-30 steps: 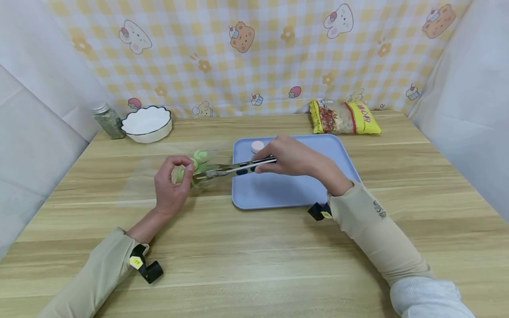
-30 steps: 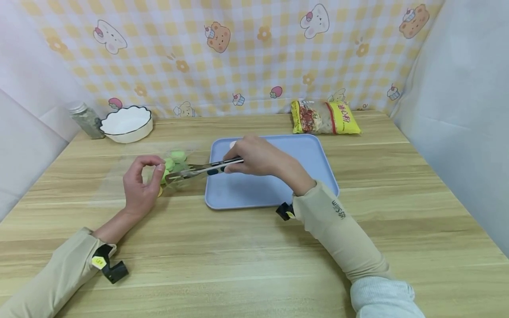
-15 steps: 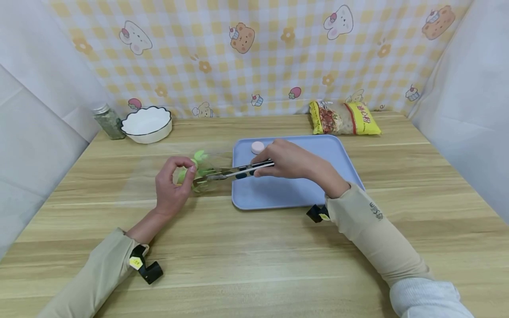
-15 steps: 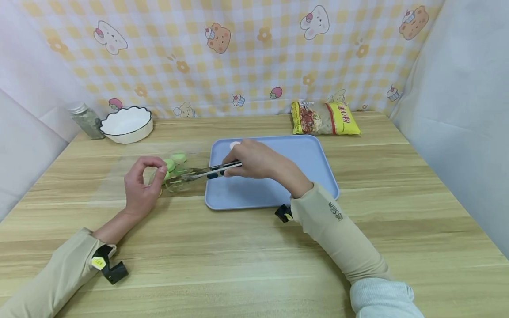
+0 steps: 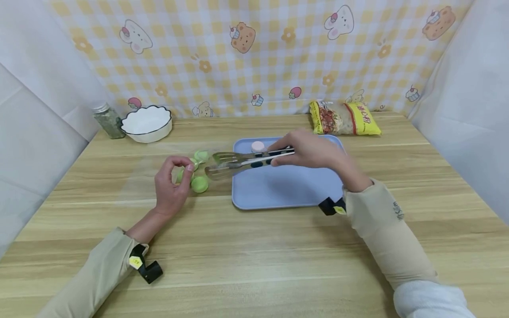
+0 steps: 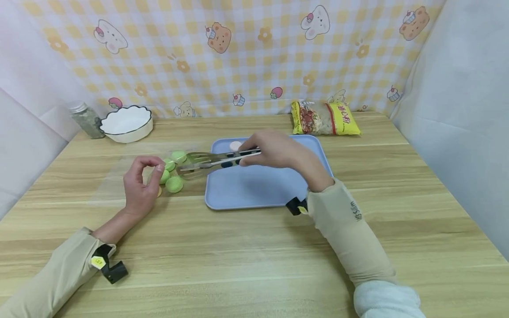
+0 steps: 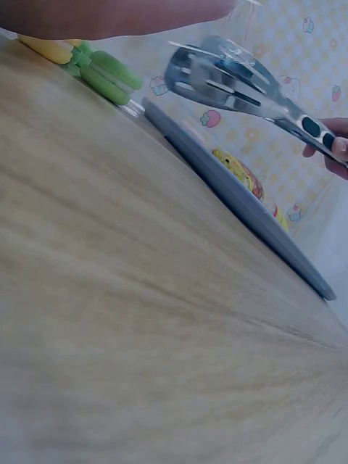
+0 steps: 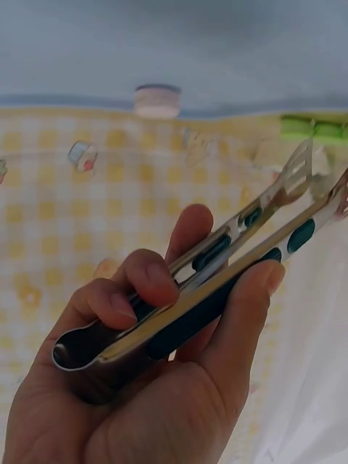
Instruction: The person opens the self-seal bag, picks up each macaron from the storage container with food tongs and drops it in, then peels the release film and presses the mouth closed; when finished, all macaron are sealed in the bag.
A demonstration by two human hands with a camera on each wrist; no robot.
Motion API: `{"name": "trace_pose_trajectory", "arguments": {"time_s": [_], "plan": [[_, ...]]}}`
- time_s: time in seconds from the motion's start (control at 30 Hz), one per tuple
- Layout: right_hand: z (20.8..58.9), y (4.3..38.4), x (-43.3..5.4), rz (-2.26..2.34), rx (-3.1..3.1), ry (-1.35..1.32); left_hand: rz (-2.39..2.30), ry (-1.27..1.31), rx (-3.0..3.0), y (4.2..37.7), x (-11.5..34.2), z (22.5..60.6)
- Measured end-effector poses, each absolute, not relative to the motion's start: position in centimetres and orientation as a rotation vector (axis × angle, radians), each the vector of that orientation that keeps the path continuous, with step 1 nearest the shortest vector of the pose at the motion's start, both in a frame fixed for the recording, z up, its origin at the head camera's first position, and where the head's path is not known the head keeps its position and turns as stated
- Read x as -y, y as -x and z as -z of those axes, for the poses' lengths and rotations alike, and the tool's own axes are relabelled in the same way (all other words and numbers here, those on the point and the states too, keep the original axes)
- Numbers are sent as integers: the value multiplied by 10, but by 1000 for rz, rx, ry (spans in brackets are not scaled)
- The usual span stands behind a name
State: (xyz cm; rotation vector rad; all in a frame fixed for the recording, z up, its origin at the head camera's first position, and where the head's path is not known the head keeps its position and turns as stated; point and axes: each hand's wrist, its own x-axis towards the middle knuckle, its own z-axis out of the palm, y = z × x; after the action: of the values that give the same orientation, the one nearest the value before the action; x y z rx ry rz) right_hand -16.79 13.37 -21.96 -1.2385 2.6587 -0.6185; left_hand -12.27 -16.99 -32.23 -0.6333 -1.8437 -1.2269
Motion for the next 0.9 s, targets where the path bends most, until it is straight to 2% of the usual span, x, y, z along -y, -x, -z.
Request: {"name": "trace_pose_trajectory", "arguments": {"time_s": [0.23,0.43,0.9], "plan": [[204,170,-168,653,-2760,1110,1253,626,1834,139,183,344],[193,172,-190,584,-2886,950,1249,620,1840,140,185,346],[201,184,-209,533,-2892,715,1248,617,1841,140,185,346]]}}
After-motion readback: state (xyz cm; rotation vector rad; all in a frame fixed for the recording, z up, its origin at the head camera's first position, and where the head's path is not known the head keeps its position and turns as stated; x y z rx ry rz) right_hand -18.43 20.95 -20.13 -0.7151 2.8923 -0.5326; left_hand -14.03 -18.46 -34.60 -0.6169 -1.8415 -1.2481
